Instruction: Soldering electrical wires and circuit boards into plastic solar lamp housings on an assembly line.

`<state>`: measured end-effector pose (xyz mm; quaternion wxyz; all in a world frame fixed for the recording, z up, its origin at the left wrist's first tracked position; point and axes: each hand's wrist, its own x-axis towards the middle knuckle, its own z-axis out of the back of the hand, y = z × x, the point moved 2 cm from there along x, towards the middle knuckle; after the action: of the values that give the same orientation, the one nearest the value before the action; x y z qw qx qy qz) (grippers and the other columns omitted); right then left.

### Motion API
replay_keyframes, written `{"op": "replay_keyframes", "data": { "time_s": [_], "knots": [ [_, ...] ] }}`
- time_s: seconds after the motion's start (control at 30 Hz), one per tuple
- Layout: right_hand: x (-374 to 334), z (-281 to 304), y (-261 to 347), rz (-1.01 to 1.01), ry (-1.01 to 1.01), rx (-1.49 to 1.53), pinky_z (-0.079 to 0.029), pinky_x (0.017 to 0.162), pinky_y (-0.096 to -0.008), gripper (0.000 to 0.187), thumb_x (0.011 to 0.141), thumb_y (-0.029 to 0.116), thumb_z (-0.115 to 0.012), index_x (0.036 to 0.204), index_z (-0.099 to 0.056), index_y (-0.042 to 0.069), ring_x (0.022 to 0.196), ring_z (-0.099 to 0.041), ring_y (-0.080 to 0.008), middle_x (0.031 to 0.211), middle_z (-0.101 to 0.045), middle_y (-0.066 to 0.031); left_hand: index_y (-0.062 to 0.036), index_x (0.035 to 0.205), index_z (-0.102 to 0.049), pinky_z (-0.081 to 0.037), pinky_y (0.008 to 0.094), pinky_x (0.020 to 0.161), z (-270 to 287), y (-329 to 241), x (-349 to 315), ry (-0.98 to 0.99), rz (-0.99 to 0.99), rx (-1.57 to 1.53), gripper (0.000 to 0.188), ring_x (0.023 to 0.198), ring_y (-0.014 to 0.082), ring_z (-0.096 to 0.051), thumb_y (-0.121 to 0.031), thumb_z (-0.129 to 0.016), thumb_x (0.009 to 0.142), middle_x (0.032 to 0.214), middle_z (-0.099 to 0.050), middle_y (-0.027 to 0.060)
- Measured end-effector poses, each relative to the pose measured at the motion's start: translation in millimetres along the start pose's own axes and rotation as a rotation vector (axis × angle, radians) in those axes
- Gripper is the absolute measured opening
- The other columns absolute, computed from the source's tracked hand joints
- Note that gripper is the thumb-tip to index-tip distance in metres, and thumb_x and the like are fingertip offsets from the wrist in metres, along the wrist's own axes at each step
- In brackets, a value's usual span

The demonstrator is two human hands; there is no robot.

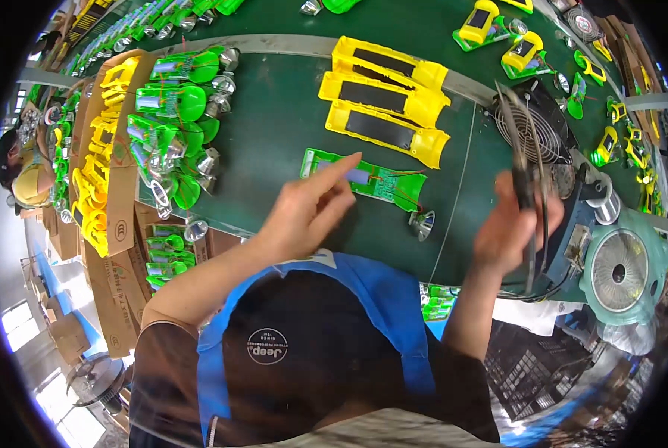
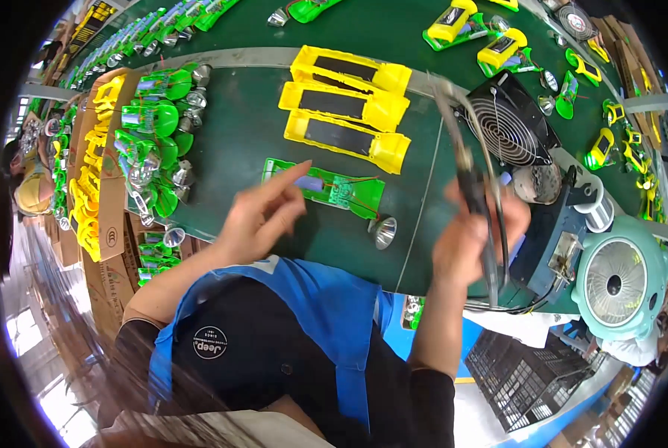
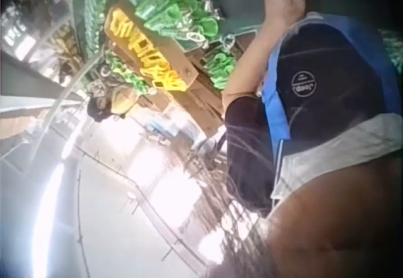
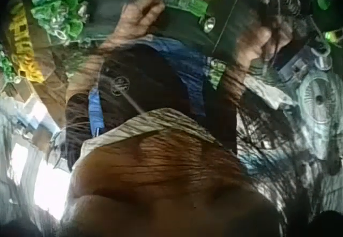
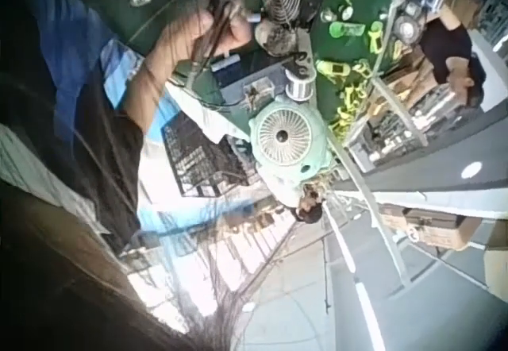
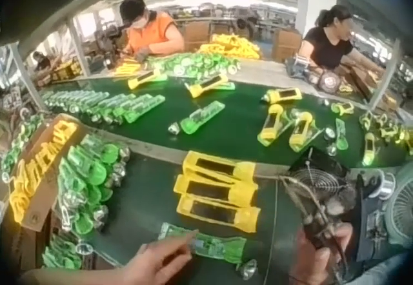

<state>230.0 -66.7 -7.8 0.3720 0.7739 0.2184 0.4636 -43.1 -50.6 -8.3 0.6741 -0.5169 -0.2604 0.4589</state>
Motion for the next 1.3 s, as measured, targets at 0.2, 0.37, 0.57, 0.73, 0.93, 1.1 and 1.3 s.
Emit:
{"op": "replay_keyframes", "data": {
  "time_s": [0.2,0.37,0.57,0.73,0.93,1.1,1.3],
  "knots": [
    [-77.0,29.4,16.4,-0.590,-0.040,0.115,-0.048,0.063,-0.0294,0.042,0.085,0.034,-0.069,0.099,-0.045,0.003,0.074,-0.058,-0.0203,0.090,-0.057,-0.0165,-0.0034,0.112,-0.067,-0.048,0.0328,0.068,-6.0,-14.9,46.2,-0.076,-0.402,0.228,0.028,0.080,0.0241,-0.062,0.004,-0.063,0.086,0.087,-0.063,0.0106],
    [-83.5,14.7,14.7,-0.574,-0.048,-0.031,-0.047,0.067,-0.0306,0.036,0.087,0.030,-0.065,0.097,-0.048,-0.001,0.066,-0.058,-0.0182,0.076,-0.058,-0.0125,0.0009,0.095,-0.064,-0.049,0.0355,0.060,-9.9,-17.1,52.1,-0.052,0.026,-0.024,0.017,0.063,0.0262,-0.059,-0.003,-0.070,0.079,0.075,-0.061,0.0078],
    [-78.0,9.2,19.9,-0.584,0.071,-0.183,-0.048,0.077,-0.0314,0.027,0.088,0.023,-0.063,0.094,-0.050,-0.001,0.066,-0.060,-0.0146,0.072,-0.064,-0.0123,-0.0021,0.084,-0.057,-0.045,0.0362,0.059,-12.7,-8.7,46.1,-0.063,-0.550,0.325,0.014,0.070,0.0250,-0.055,0.002,-0.068,0.076,0.089,-0.054,0.0085],
    [-80.1,9.6,17.7,-0.569,0.117,-0.318,-0.049,0.085,-0.0332,0.028,0.088,0.023,-0.065,0.094,-0.051,0.000,0.064,-0.062,-0.0149,0.071,-0.063,-0.0117,-0.0021,0.079,-0.052,-0.046,0.0414,0.069,-13.9,-21.0,46.3,-0.009,-0.460,0.467,0.014,0.082,0.0313,-0.055,0.003,-0.064,0.075,0.090,-0.050,0.0109],
    [-76.2,8.3,18.6,-0.589,0.079,-0.277,-0.046,0.090,-0.0370,0.029,0.088,0.024,-0.067,0.093,-0.052,-0.001,0.064,-0.061,-0.0144,0.067,-0.064,-0.0098,0.0001,0.079,-0.053,-0.047,0.0424,0.070,-12.0,-31.5,58.0,0.204,-0.338,0.676,0.008,0.083,0.0322,-0.056,0.000,-0.061,0.078,0.089,-0.050,0.0123],
    [-76.1,9.6,19.1,-0.604,0.150,-0.325,-0.046,0.083,-0.0332,0.025,0.089,0.020,-0.064,0.095,-0.051,-0.001,0.065,-0.058,-0.0127,0.066,-0.064,-0.0105,-0.0001,0.077,-0.056,-0.050,0.0413,0.072,-14.5,-36.3,61.4,0.261,-0.381,0.821,0.007,0.081,0.0297,-0.058,-0.001,-0.060,0.072,0.090,-0.051,0.0121],
    [-73.2,4.7,21.7,-0.654,0.145,-0.298,-0.048,0.080,-0.0314,0.022,0.089,0.017,-0.063,0.093,-0.051,-0.002,0.067,-0.058,-0.0132,0.067,-0.065,-0.0109,0.0011,0.077,-0.058,-0.049,0.0422,0.070,-12.0,-38.8,65.2,0.305,-0.441,0.789,0.007,0.079,0.0299,-0.058,0.000,-0.060,0.070,0.089,-0.051,0.0125]
  ]
}}
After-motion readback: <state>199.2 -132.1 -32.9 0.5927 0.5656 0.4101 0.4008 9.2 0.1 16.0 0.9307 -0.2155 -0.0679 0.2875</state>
